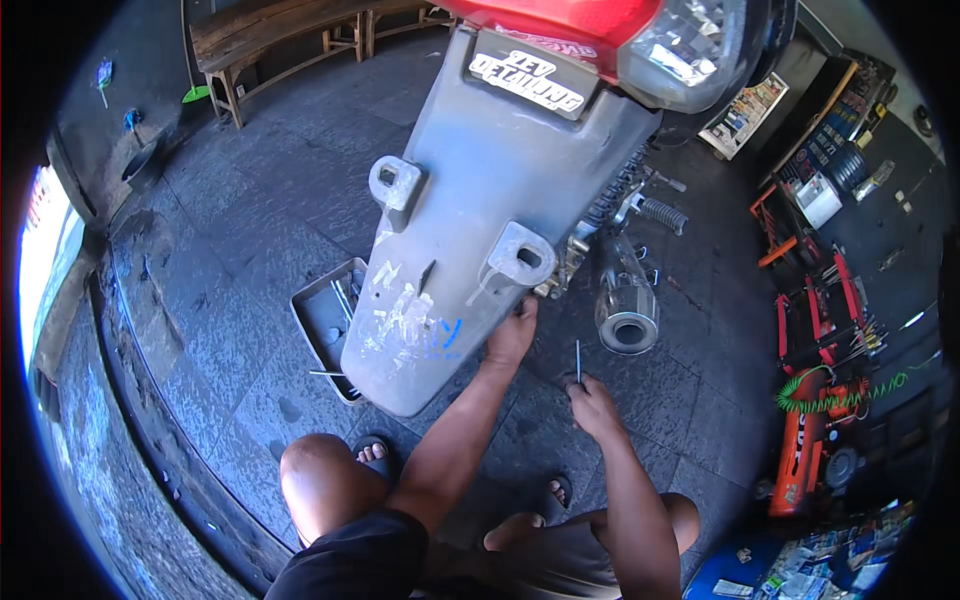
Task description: Repairing the side body panel and rear wheel/brake assembly of a motorcycle.
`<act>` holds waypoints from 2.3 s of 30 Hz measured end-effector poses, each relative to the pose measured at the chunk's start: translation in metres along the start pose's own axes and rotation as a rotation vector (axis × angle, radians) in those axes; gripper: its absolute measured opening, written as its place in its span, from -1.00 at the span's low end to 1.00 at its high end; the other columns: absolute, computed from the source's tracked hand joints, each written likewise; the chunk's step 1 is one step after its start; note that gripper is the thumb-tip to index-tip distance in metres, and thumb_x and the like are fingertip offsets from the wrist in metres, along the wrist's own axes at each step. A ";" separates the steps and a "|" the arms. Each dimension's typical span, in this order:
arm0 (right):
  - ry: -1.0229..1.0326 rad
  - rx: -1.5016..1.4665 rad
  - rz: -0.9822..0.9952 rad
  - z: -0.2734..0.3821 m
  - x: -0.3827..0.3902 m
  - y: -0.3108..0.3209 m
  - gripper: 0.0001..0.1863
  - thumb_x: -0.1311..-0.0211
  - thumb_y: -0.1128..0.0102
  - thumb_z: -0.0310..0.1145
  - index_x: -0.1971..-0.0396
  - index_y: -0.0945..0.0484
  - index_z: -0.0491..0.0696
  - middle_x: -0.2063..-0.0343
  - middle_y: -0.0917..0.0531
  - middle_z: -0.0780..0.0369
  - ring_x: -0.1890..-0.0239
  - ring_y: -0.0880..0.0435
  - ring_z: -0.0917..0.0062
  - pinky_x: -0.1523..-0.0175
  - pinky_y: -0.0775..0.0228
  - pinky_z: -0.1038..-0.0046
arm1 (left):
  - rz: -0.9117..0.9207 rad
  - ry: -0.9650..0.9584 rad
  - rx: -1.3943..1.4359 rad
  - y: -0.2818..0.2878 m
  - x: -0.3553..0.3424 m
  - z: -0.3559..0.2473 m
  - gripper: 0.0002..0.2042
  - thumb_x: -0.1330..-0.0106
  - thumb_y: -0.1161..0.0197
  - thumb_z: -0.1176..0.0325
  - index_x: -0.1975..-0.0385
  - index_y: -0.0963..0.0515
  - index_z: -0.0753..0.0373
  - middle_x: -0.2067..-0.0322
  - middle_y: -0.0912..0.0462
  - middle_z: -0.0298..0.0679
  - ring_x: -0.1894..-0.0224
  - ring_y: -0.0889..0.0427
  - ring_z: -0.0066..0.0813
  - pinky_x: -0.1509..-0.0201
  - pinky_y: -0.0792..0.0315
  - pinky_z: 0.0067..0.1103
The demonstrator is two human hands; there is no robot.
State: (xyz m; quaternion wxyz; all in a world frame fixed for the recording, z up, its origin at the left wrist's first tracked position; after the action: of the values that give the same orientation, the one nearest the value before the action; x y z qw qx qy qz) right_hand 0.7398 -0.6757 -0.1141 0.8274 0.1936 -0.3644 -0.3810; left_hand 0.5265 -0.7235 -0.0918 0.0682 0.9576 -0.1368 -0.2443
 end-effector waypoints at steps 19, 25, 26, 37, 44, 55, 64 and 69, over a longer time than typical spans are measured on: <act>0.128 -0.320 0.054 0.012 -0.040 -0.057 -0.72 -0.47 0.09 -0.28 0.03 -0.48 -0.13 0.63 -0.42 0.37 0.68 -0.40 0.69 0.57 -0.35 0.57 | 0.031 -0.103 -0.068 -0.022 0.019 0.019 -0.70 -0.34 -0.16 0.18 0.16 -0.61 0.29 0.33 -0.67 0.00 0.27 -0.63 -0.02 0.13 -0.45 -0.23; 0.374 -0.618 -0.010 0.057 -0.062 -0.084 -0.67 -0.41 0.00 -0.35 -0.08 -0.45 -0.18 0.30 -0.59 0.29 0.30 -0.55 0.62 0.20 -0.42 0.58 | 0.312 0.283 0.054 0.009 0.013 -0.009 -0.61 -0.36 -0.09 0.07 0.05 -0.59 0.26 0.11 -0.64 0.08 -0.04 -0.55 0.09 -0.16 -0.34 -0.22; 0.515 -0.649 -0.057 0.068 -0.060 -0.083 -0.64 -0.40 -0.03 -0.37 -0.11 -0.43 -0.20 0.14 -0.61 0.23 0.13 -0.59 0.59 0.05 -0.43 0.57 | 0.343 0.300 0.056 0.010 0.012 -0.006 -0.60 -0.37 -0.07 0.06 0.03 -0.58 0.25 0.07 -0.63 0.08 -0.08 -0.52 0.10 -0.20 -0.31 -0.23; 0.460 -1.114 -0.028 0.077 -0.078 -0.098 -0.77 -0.43 0.00 -0.31 0.05 -0.51 -0.07 0.11 -0.62 0.24 0.08 -0.60 0.57 -0.01 -0.46 0.50 | 0.429 0.268 0.058 -0.010 0.012 0.016 -0.67 -0.39 -0.10 0.21 0.02 -0.58 0.29 0.04 -0.63 0.02 -0.08 -0.58 -0.14 -0.19 -0.36 -0.40; 0.319 -1.067 0.071 0.071 -0.086 -0.092 -0.76 -0.51 0.14 -0.28 0.06 -0.49 -0.05 0.29 -0.63 0.30 0.40 -0.59 0.68 0.43 -0.42 0.58 | 0.470 0.168 0.274 -0.015 0.005 0.028 -0.74 -0.42 -0.06 0.38 0.02 -0.52 0.40 0.02 -0.62 -0.06 -0.07 -0.57 -0.29 -0.18 -0.39 -0.48; 0.232 -0.671 0.097 0.075 -0.088 -0.077 -0.62 -0.55 0.27 -0.21 0.15 -0.53 -0.12 0.43 -0.58 0.30 0.46 -0.49 0.70 0.39 -0.33 0.58 | 0.514 0.262 0.265 -0.005 -0.001 0.026 -0.75 -0.37 -0.15 0.35 0.04 -0.59 0.30 0.05 -0.64 -0.07 -0.04 -0.60 -0.30 -0.18 -0.41 -0.47; 0.640 -0.255 0.007 0.064 -0.112 -0.071 -0.62 -0.53 0.26 -0.30 -0.02 -0.48 -0.24 0.15 -0.67 0.05 0.04 -0.60 0.48 -0.03 -0.38 0.43 | 0.524 0.294 0.228 -0.002 0.002 0.037 -0.71 -0.39 -0.14 0.23 0.04 -0.60 0.25 0.05 -0.65 -0.09 -0.04 -0.59 -0.30 -0.17 -0.40 -0.45; 0.542 -0.444 0.120 0.074 -0.102 -0.065 -0.63 -0.51 0.22 -0.32 -0.04 -0.46 -0.25 0.14 -0.67 0.01 0.02 -0.61 0.45 -0.02 -0.39 0.41 | 0.514 0.305 0.211 0.003 0.005 0.040 -0.72 -0.38 -0.16 0.23 0.05 -0.61 0.23 0.06 -0.65 -0.09 -0.04 -0.60 -0.30 -0.16 -0.41 -0.45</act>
State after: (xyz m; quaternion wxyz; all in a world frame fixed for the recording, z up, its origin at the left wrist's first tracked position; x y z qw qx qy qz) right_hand 0.6076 -0.6411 -0.1507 0.9369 0.0811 -0.0506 -0.3363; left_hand 0.5102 -0.7307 -0.1282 0.0477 0.9191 -0.3870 -0.0569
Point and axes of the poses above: each hand's wrist, its own x-axis away from the middle knuckle, its own y-axis out of the back of the hand, z = x × y, the point moved 6 cm from there along -x, towards the middle knuckle
